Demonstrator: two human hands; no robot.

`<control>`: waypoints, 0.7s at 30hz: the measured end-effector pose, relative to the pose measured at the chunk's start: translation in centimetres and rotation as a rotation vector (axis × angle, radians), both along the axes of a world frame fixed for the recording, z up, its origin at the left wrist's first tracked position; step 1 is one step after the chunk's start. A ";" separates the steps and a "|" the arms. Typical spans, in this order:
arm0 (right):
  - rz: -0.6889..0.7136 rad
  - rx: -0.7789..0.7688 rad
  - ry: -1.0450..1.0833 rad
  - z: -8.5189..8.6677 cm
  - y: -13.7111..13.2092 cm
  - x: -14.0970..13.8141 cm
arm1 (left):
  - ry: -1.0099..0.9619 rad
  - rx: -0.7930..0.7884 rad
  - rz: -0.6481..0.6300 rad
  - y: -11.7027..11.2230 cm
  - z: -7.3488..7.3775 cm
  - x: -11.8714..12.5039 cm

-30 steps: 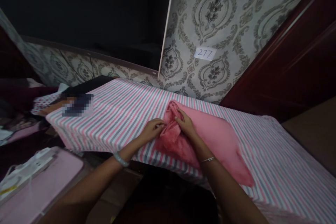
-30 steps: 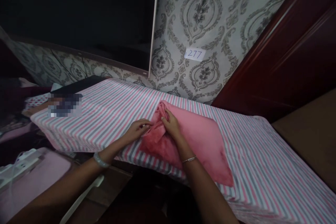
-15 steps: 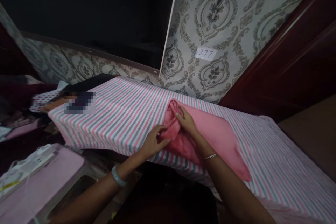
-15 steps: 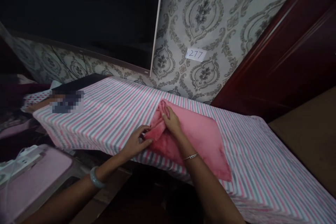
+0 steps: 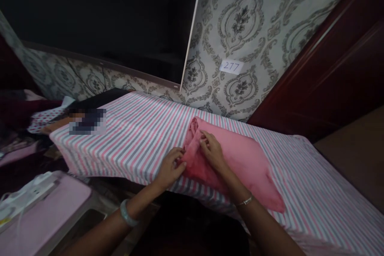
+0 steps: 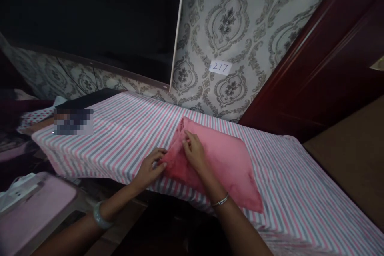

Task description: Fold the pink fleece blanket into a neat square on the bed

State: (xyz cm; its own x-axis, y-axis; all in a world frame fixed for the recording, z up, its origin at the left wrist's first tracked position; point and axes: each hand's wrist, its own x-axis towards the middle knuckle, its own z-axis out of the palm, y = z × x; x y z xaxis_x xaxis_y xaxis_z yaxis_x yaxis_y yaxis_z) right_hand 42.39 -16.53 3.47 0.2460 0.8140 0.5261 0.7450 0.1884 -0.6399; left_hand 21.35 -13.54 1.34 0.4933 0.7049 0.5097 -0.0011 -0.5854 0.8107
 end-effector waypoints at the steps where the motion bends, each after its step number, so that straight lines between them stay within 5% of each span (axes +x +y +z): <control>1: 0.017 0.001 -0.038 0.0 0.0 -0.1 | -0.008 -0.028 -0.008 0.0 0.0 0.0; 13: 0.427 -0.090 -0.381 2.7 -1.3 -1.5 | -0.004 0.011 0.050 -0.7 -0.5 -0.5; 21: 0.384 -0.065 -0.331 3.4 -3.1 -0.1 | -0.013 0.162 0.028 -0.6 -0.6 -0.1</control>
